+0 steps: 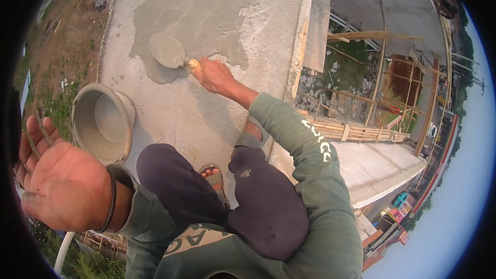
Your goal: The person scoops wet cement from a bucket with a trowel and spreads it onto a concrete surface, smoothing it in place. The person repeatedly refills the trowel and continues to level the surface around a vertical pipe.
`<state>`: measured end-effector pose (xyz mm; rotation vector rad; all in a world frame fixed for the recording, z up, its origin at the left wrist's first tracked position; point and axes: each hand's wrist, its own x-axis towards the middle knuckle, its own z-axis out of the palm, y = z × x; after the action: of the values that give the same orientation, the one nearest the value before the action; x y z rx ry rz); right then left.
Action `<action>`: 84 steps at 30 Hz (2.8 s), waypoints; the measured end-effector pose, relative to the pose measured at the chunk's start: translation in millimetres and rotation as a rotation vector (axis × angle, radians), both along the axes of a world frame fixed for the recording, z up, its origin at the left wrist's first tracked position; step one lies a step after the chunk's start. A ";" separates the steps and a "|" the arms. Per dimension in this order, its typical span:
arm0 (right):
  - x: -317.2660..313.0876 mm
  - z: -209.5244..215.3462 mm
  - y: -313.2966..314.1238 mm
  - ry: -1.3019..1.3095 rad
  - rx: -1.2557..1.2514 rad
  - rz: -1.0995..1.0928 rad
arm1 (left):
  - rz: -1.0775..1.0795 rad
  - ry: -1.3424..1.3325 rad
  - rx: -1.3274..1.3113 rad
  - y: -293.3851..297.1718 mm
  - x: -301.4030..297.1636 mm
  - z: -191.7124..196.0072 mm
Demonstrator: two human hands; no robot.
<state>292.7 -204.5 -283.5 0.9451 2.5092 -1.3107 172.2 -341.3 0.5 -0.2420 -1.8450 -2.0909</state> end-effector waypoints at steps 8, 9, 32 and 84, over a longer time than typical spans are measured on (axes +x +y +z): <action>34.9 0.6 -47.1 -0.052 0.112 -0.303 | -0.305 -0.227 -0.184 32.2 10.0 -135.8; 41.5 2.6 -42.5 -0.075 0.124 -0.339 | -0.314 -0.222 -0.187 32.9 5.4 -138.2; 160.1 25.6 62.4 -0.110 0.609 -0.234 | -0.520 -0.274 -0.262 55.4 3.4 -151.1; 0.7 2.5 290.0 -0.043 0.857 -0.153 | -0.286 -0.302 -0.236 -35.4 -44.0 -122.7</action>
<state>293.4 85.5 -281.0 1.2868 3.0252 -0.1595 128.2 -376.7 -122.2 -0.2739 -2.3639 -2.1884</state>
